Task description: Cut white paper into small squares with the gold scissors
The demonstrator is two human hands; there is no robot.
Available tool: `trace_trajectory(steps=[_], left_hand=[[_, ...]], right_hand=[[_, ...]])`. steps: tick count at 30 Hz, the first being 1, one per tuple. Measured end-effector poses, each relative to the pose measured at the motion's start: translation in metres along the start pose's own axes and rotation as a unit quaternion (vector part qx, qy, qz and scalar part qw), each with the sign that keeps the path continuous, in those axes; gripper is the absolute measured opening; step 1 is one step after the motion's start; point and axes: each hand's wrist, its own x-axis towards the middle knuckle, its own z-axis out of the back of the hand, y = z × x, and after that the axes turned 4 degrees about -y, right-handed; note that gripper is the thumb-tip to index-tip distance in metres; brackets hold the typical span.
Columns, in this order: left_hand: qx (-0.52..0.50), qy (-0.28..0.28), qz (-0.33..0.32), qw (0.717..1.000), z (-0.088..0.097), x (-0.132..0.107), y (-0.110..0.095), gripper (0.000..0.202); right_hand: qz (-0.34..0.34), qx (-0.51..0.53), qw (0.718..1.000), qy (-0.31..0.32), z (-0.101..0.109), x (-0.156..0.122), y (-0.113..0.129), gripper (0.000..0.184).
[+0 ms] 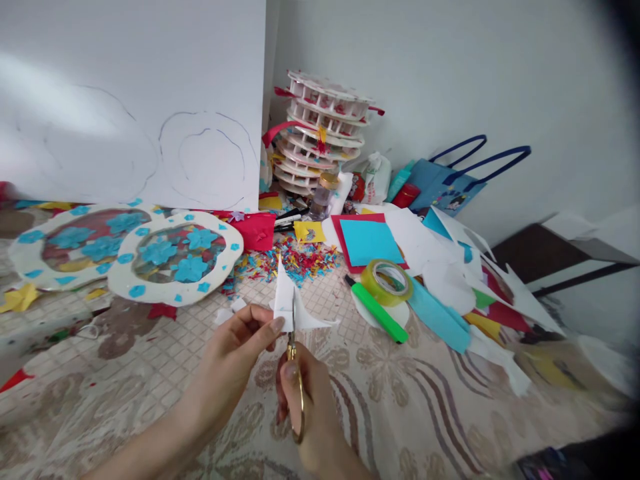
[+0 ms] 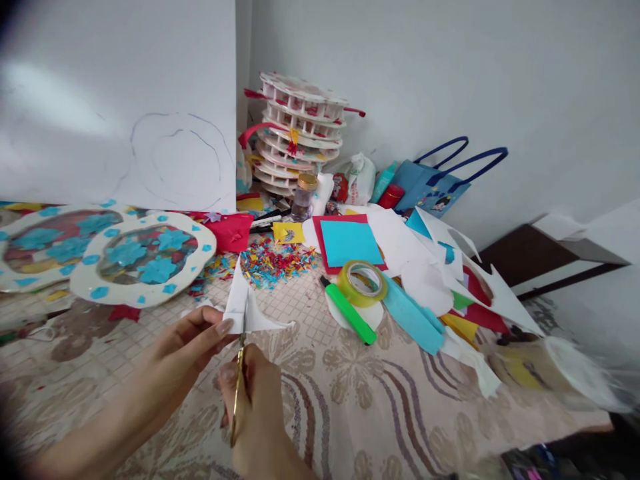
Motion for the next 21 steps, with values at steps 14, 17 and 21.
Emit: trace_trajectory(steps=[14, 17, 21], left_hand=[[-0.004, 0.004, 0.004, 1.000, -0.001, 0.002, 0.004, 0.018], [0.000, 0.004, 0.006, 1.000, -0.001, 0.001, 0.004, 0.018], [0.000, 0.012, 0.003, 1.000, -0.002, -0.001, 0.003, 0.018]], right_hand=[[-0.064, 0.009, 0.997, -0.035, -0.005, 0.002, -0.007, 0.042], [-0.074, 0.022, 0.996, -0.037, -0.006, 0.003, -0.005, 0.044], [-0.060, 0.041, 0.997, -0.018, -0.004, 0.001, -0.009, 0.048]])
